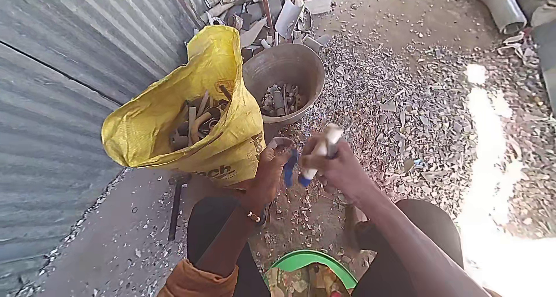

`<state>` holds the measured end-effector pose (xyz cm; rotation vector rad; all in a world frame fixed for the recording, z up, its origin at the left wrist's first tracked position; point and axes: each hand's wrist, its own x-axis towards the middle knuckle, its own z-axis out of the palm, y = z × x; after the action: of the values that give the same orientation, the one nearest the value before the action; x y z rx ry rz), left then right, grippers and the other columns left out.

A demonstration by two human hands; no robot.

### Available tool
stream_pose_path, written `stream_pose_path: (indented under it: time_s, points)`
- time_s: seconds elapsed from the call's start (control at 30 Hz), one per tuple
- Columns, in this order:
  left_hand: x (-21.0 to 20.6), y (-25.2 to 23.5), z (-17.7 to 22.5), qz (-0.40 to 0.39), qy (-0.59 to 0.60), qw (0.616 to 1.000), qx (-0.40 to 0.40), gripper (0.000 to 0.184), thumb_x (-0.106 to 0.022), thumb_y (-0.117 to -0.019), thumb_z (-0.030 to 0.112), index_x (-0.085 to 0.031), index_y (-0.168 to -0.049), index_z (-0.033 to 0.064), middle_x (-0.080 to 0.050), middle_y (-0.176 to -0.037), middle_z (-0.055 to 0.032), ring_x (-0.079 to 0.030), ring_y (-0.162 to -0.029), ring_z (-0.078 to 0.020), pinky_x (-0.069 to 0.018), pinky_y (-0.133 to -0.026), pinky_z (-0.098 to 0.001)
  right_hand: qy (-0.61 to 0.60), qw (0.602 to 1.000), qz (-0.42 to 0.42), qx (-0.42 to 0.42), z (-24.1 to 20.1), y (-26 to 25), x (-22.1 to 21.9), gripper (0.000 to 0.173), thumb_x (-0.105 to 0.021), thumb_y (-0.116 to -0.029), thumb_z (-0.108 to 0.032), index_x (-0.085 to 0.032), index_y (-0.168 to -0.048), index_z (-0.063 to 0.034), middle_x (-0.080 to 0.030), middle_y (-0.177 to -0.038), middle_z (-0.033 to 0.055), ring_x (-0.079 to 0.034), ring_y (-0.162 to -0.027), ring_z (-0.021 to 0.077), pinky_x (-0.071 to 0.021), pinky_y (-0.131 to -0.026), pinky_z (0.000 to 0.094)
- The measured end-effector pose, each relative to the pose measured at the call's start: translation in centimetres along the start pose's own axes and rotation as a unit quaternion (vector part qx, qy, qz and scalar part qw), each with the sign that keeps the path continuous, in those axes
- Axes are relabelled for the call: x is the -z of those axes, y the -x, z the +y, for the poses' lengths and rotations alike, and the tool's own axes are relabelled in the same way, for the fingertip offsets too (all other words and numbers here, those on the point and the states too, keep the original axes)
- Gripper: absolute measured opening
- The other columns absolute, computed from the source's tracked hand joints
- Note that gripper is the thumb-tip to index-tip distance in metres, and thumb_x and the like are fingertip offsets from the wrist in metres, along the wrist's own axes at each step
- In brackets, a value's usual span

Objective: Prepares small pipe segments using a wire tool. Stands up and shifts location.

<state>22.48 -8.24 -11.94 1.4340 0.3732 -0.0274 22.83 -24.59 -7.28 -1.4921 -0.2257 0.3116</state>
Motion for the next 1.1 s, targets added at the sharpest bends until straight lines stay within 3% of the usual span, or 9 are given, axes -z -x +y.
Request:
stream_pose_path:
  time_s: [0.1, 0.2, 0.3, 0.43, 0.57, 0.73, 0.83, 0.93, 1.1]
  points:
    - [-0.6, 0.2, 0.3, 0.023, -0.008, 0.999, -0.042, 0.014, -0.058, -0.0998, 0.0, -0.06, -0.112, 0.0065, -0.063, -0.092, -0.0045, -0.062, -0.074, -0.0097, -0.0546, -0.066, -0.0237, -0.006, 0.998, 0.021, -0.053, 1.1, 0.4, -1.1, 0.011, -0.076, -0.0872, -0.009, -0.065, -0.085, -0.0082, -0.061, -0.066, -0.0016, -0.052, -0.046, 0.0034, -0.0452, -0.044, 0.0185]
    - [-1.1, 0.9, 0.3, 0.022, 0.007, 0.995, -0.094, 0.011, -0.059, -0.0997, 0.001, -0.061, -0.107, 0.0094, -0.061, -0.081, 0.0017, -0.052, -0.058, -0.0024, -0.0438, -0.052, -0.0156, -0.002, 0.994, 0.047, -0.094, 1.7, 0.2, -0.8, 0.019, -0.079, -0.0884, -0.009, -0.065, -0.101, -0.0053, -0.062, -0.069, 0.0023, -0.056, -0.05, 0.0062, -0.0489, -0.047, 0.0194]
    - [-1.1, 1.3, 0.3, -0.001, -0.001, 0.992, -0.126, 0.014, -0.058, -0.0985, -0.002, -0.062, -0.108, 0.0072, -0.063, -0.09, -0.0013, -0.059, -0.064, -0.0055, -0.0531, -0.059, -0.0187, -0.043, 0.99, 0.03, -0.129, 2.3, -0.2, -0.4, 0.009, -0.075, -0.0896, -0.003, -0.068, -0.096, -0.0034, -0.067, -0.072, 0.0021, -0.06, -0.056, 0.0059, -0.0515, -0.053, 0.0192]
    - [0.1, 1.5, 1.3, -0.06, -0.043, 0.989, -0.126, 0.014, -0.06, -0.0962, -0.006, -0.063, -0.107, 0.0023, -0.065, -0.093, -0.0043, -0.064, -0.062, -0.0074, -0.0587, -0.06, -0.0209, -0.077, 0.988, 0.1, -0.088, 2.0, 0.2, 0.1, 0.009, -0.064, -0.0922, 0.002, -0.065, -0.087, -0.0041, -0.066, -0.066, 0.0015, -0.061, -0.053, 0.0065, -0.0522, -0.051, 0.0206]
    - [1.4, 1.7, 1.8, -0.065, -0.062, 0.988, -0.128, 0.016, -0.058, -0.096, -0.009, -0.062, -0.108, 0.0004, -0.065, -0.098, -0.0054, -0.065, -0.063, -0.0067, -0.0594, -0.061, -0.0202, -0.03, 0.991, 0.118, -0.045, 1.6, -0.3, 2.7, 0.009, -0.063, -0.0934, 0.0, -0.069, -0.096, -0.0058, -0.067, -0.07, 0.0019, -0.06, -0.052, 0.0056, -0.0509, -0.049, 0.0188]
    - [1.5, 1.6, 0.9, -0.042, -0.084, 0.985, -0.148, 0.017, -0.059, -0.0946, -0.004, -0.063, -0.109, 0.0045, -0.066, -0.091, 0.0009, -0.059, -0.064, -0.0022, -0.053, -0.061, -0.0166, -0.053, 0.995, -0.013, -0.089, 3.0, 0.7, 0.7, 0.027, -0.07, -0.09, -0.006, -0.069, -0.117, -0.0045, -0.068, -0.078, -0.0028, -0.063, -0.061, 0.0038, -0.0562, -0.059, 0.0211]
    - [0.8, 1.8, 0.3, -0.061, -0.095, 0.98, -0.165, 0.015, -0.06, -0.0942, 0.0, -0.065, -0.106, 0.0071, -0.062, -0.08, 0.0052, -0.052, -0.059, 0.0009, -0.0455, -0.056, -0.0143, -0.113, 0.989, -0.002, -0.096, 3.6, 1.3, -0.9, 0.008, -0.064, -0.0907, -0.002, -0.064, -0.098, -0.0044, -0.069, -0.074, -0.0017, -0.066, -0.06, 0.006, -0.058, -0.06, 0.0223]
    - [0.4, 2.1, 0.5, -0.086, -0.093, 0.979, -0.162, 0.013, -0.064, -0.0945, 0.002, -0.066, -0.106, 0.0073, -0.064, -0.083, 0.0044, -0.049, -0.054, 0.0022, -0.0418, -0.05, -0.013, -0.102, 0.99, 0.052, -0.084, 2.9, 1.2, -0.4, 0.009, -0.058, -0.092, 0.002, -0.063, -0.09, -0.0052, -0.067, -0.068, -0.0019, -0.064, -0.057, 0.0049, -0.0561, -0.057, 0.0206]
    - [2.1, 1.6, 2.8, -0.231, -0.137, 0.963, -0.02, 0.019, -0.068, -0.0957, 0.008, -0.064, -0.114, 0.0049, -0.067, -0.097, 0.0005, -0.063, -0.065, -0.0029, -0.0565, -0.061, -0.0166, 0.008, 0.994, 0.105, -0.042, 1.8, 0.1, 2.7, 0.013, -0.065, -0.088, 0.006, -0.065, -0.084, -0.0064, -0.068, -0.065, -0.0013, -0.062, -0.053, 0.0043, -0.0533, -0.053, 0.0191]
